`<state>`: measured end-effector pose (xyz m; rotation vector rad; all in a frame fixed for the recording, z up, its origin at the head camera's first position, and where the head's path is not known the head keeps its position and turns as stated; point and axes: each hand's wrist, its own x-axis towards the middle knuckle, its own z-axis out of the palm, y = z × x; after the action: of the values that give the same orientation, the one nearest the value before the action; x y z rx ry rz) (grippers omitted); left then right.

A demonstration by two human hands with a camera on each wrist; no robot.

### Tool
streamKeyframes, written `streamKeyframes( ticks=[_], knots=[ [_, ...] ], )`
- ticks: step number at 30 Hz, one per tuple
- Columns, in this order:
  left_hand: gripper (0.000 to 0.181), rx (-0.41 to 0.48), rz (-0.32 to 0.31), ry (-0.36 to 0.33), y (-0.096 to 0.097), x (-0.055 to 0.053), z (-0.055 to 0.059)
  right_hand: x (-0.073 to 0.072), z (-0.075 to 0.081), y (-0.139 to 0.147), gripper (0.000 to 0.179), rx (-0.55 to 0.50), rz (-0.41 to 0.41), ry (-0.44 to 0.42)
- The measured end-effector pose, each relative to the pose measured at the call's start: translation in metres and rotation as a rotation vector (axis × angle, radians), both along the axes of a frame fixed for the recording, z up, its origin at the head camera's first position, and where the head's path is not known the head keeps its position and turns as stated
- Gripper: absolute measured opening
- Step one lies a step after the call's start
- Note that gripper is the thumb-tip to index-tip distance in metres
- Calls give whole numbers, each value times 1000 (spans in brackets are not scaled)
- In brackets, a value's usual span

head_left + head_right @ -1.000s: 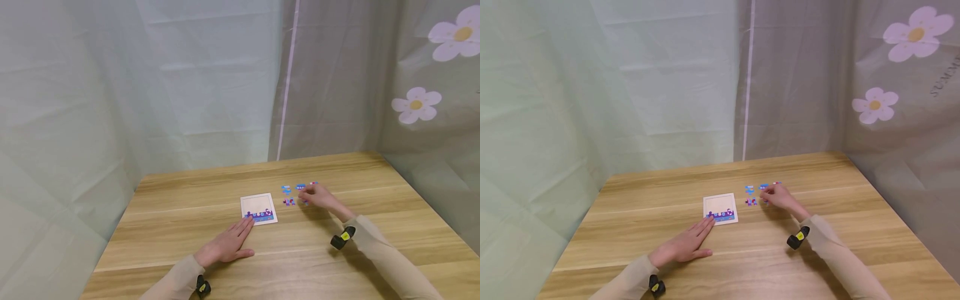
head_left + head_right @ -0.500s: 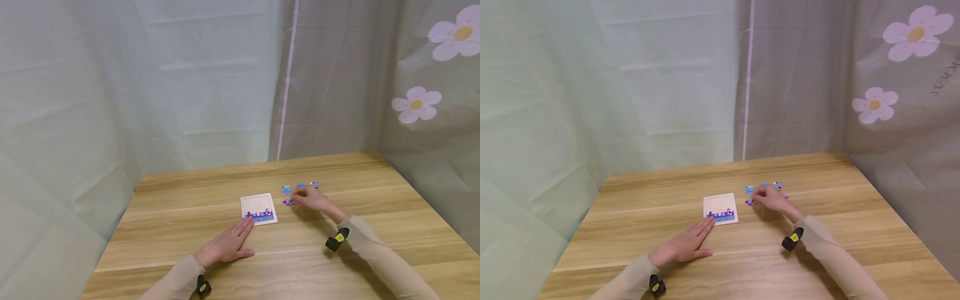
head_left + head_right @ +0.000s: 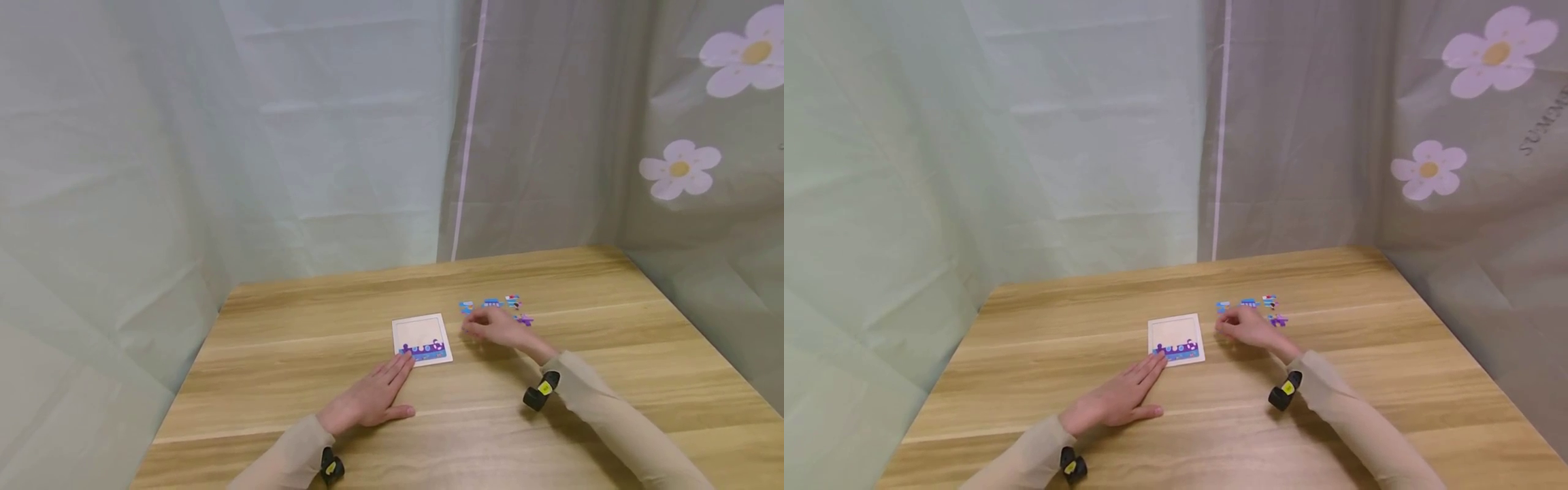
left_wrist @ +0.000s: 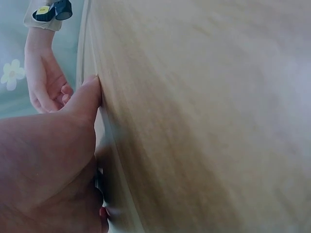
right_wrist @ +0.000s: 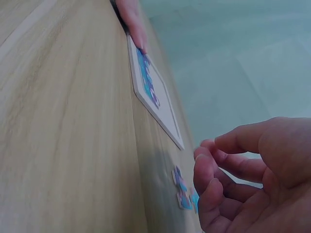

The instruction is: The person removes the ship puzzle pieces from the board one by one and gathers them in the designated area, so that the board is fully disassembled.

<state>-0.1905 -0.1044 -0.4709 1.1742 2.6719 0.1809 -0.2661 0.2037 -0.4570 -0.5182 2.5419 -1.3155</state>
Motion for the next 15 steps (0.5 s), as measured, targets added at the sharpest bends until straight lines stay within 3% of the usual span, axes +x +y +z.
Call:
streamKeyframes(
  ticks=[15],
  knots=[
    [85, -40, 20, 23, -1, -4, -11, 1, -1, -10, 13, 74, 72, 67]
  ],
)
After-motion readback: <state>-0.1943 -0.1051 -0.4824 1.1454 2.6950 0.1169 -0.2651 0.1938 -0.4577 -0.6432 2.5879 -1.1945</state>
